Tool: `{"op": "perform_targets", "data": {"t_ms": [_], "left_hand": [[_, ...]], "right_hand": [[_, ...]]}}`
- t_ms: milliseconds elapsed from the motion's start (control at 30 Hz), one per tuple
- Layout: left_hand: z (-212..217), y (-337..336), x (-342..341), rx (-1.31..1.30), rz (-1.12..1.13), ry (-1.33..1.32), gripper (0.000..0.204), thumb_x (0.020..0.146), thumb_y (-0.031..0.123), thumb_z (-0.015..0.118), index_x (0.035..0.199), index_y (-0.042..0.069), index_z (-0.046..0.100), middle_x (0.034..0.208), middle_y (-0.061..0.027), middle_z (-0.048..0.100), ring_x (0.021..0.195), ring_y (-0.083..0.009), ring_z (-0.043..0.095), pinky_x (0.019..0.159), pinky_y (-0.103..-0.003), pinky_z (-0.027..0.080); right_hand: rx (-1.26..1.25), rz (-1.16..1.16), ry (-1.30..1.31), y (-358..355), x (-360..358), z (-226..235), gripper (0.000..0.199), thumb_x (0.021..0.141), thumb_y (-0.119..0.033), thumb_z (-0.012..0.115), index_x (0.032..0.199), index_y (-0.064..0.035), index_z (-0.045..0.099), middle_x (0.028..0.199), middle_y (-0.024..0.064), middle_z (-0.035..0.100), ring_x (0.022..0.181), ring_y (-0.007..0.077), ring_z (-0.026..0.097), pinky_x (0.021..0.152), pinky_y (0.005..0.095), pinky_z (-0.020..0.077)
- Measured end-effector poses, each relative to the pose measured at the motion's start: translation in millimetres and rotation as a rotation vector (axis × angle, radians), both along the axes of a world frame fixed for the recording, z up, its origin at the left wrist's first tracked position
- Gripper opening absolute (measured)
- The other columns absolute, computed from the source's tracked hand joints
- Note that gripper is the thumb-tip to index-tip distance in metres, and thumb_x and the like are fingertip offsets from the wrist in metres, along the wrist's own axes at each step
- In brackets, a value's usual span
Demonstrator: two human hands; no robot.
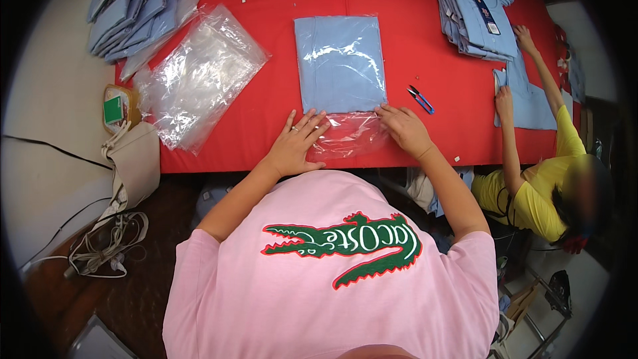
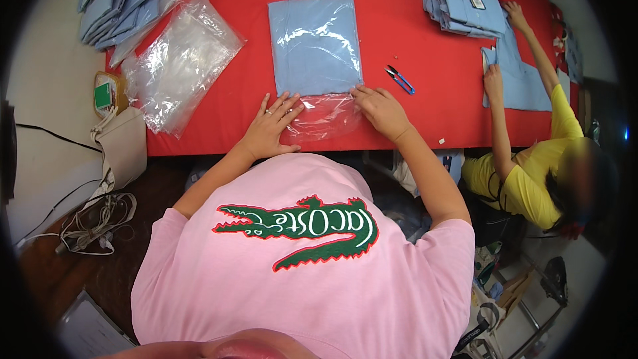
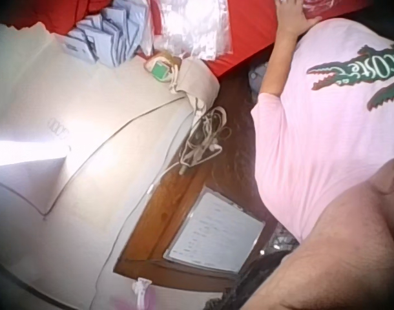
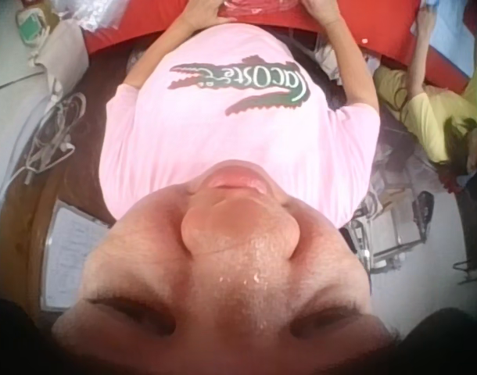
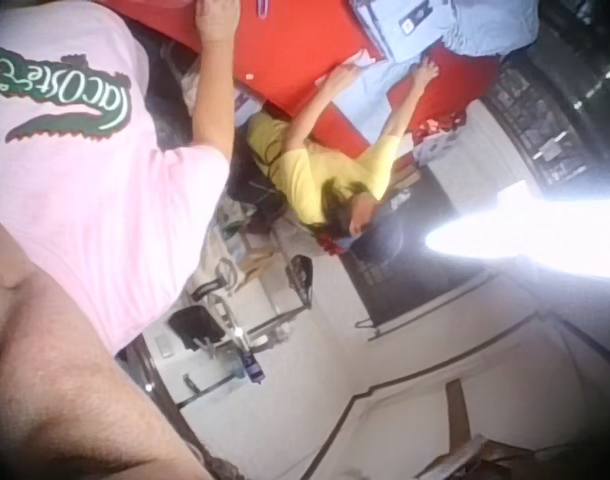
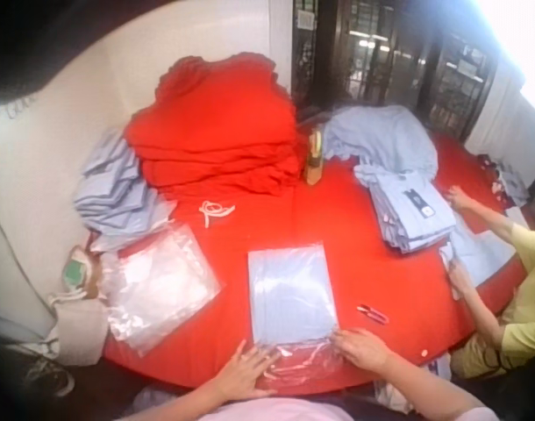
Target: The person places folded shirts into plastic bags, seals the bags by removing the adhesive strip, and hands the packaged shirts to another person.
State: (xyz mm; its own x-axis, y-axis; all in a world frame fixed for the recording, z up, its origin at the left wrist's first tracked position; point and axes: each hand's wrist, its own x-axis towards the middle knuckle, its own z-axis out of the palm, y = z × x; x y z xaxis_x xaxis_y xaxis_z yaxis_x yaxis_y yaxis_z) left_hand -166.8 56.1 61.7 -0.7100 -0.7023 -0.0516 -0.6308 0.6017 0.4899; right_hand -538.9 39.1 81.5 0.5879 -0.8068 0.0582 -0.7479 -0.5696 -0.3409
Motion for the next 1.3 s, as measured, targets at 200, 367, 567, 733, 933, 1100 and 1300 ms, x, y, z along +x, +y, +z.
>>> {"op": "perform_targets", "data": {"t_ms": [200, 367, 567, 733, 933, 1100, 1300], "left_hand": [[-11.0, -1.6, -15.6, -0.213, 0.224, 0.178, 0.064, 0.090, 0.036, 0.078, 0.147, 0.012, 0.059, 0.148, -0.0102, 0.062, 0.141, -0.0283, 0.056, 0.127, -0.060, 0.023], [8.6, -34.3, -16.2, -0.072, 0.329, 0.353, 0.025, 0.106, 0.024, 0.064, 0.120, 0.007, 0.074, 0.106, -0.0121, 0.079, 0.100, -0.0264, 0.077, 0.109, -0.048, 0.050], [11.2, -78.2, -28.8, 0.542, 0.695, 0.723, 0.041, 0.113, 0.033, 0.053, 0.107, -0.002, 0.073, 0.087, -0.0142, 0.078, 0.069, -0.0176, 0.075, 0.061, -0.031, 0.059], [16.4, -99.4, -42.9, 0.542, 0.869, 0.444, 0.039, 0.111, 0.031, 0.056, 0.099, -0.003, 0.071, 0.068, -0.0125, 0.070, 0.064, -0.0239, 0.073, 0.058, -0.038, 0.057], [14.1, -108.2, -42.8, -0.105, 0.712, 0.036, 0.025, 0.102, 0.018, 0.062, 0.121, 0.003, 0.068, 0.121, -0.0169, 0.069, 0.116, -0.0352, 0.067, 0.094, -0.052, 0.054], [7.1, -110.2, -66.4, -0.313, 0.219, 0.030, 0.064, 0.098, 0.023, 0.067, 0.158, 0.011, 0.047, 0.171, -0.0142, 0.034, 0.158, -0.0371, 0.031, 0.126, -0.054, 0.029], [-9.7, -125.5, -68.3, -0.272, 0.196, 0.012, 0.069, 0.104, 0.049, 0.060, 0.165, 0.023, 0.042, 0.178, -0.0055, 0.022, 0.164, -0.0377, 0.015, 0.128, -0.066, 0.014]], "right_hand": [[0.412, -0.597, -0.600, -8.2, 19.5, 10.5, 0.021, 0.110, -0.019, 0.059, 0.110, -0.0005, 0.069, 0.092, 0.0085, 0.076, 0.085, 0.0171, 0.071, 0.081, 0.0324, 0.0541], [0.457, -0.564, -0.786, -27.8, 15.4, -22.5, 0.022, 0.111, -0.020, 0.059, 0.109, -0.0004, 0.069, 0.091, 0.0073, 0.076, 0.083, 0.0102, 0.068, 0.076, 0.0276, 0.0527], [0.497, -0.838, -1.105, -46.3, 52.0, -22.6, 0.023, 0.111, -0.020, 0.059, 0.100, -0.0025, 0.070, 0.082, 0.0070, 0.072, 0.076, 0.0067, 0.067, 0.069, 0.0256, 0.0524], [0.181, -1.040, -0.453, -56.5, 71.0, -23.0, 0.026, 0.104, -0.029, 0.069, 0.094, -0.0047, 0.068, 0.071, 0.0081, 0.069, 0.069, 0.0225, 0.070, 0.062, 0.0395, 0.0523], [-0.074, -0.912, -0.153, -70.2, 64.0, 5.5, 0.022, 0.093, -0.023, 0.078, 0.097, -0.0076, 0.063, 0.098, 0.0079, 0.074, 0.095, 0.0312, 0.071, 0.084, 0.0491, 0.0502], [-0.236, -0.340, -0.317, -60.2, 78.9, 7.1, 0.029, 0.097, -0.016, 0.072, 0.122, -0.0042, 0.067, 0.133, 0.0147, 0.069, 0.129, 0.0343, 0.062, 0.111, 0.0497, 0.0456], [-0.037, -0.306, -0.211, -46.3, 91.1, -28.8, 0.059, 0.104, -0.023, 0.062, 0.158, -0.0042, 0.048, 0.166, 0.0179, 0.043, 0.155, 0.0345, 0.039, 0.127, 0.0498, 0.0322]]}}
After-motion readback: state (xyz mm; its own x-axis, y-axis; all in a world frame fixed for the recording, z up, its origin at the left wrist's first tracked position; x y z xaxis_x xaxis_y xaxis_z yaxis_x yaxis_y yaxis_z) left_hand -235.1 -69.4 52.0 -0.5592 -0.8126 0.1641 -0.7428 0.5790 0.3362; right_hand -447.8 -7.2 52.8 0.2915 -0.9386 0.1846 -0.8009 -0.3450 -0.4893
